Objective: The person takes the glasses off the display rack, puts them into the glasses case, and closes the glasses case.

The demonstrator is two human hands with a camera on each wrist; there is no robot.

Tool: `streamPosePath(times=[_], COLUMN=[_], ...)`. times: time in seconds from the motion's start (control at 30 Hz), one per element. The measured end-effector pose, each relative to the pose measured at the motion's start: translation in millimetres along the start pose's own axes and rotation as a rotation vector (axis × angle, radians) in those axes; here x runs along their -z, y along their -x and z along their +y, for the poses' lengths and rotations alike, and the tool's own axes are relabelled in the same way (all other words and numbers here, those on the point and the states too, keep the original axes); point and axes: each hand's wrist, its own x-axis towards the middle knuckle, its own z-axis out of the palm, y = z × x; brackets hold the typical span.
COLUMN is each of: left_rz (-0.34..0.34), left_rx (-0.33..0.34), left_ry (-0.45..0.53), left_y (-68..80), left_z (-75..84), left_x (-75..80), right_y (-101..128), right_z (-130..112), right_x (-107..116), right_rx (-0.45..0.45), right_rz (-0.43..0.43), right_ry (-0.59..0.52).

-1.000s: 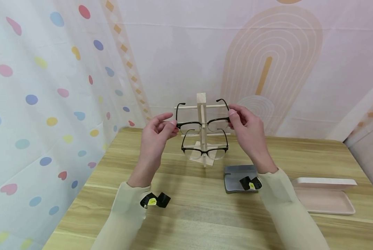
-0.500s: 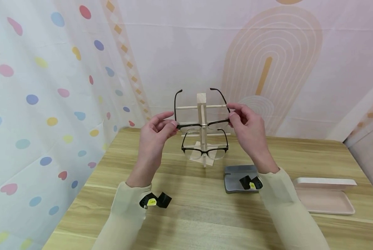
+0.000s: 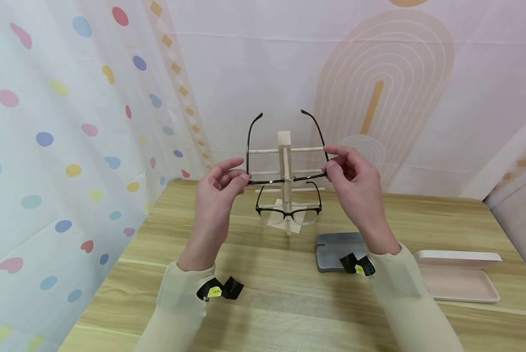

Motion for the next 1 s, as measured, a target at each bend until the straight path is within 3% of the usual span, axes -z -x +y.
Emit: streamPosePath(times=[0.63, 1.0], left_rz=[0.004, -0.037], left_rx=[-0.073, -0.121], left_ry=[0.074, 0.085], left_y=[22.6, 34.3], left_z=[-0.7, -2.2], left_x=[-12.3, -14.3], right_y=[24, 39], right_z=[-5, -8], right_x=[15, 25], right_rx=[0.079, 0.120], right_rz=[0.047, 0.068], right_ry=[-0.023, -0.049])
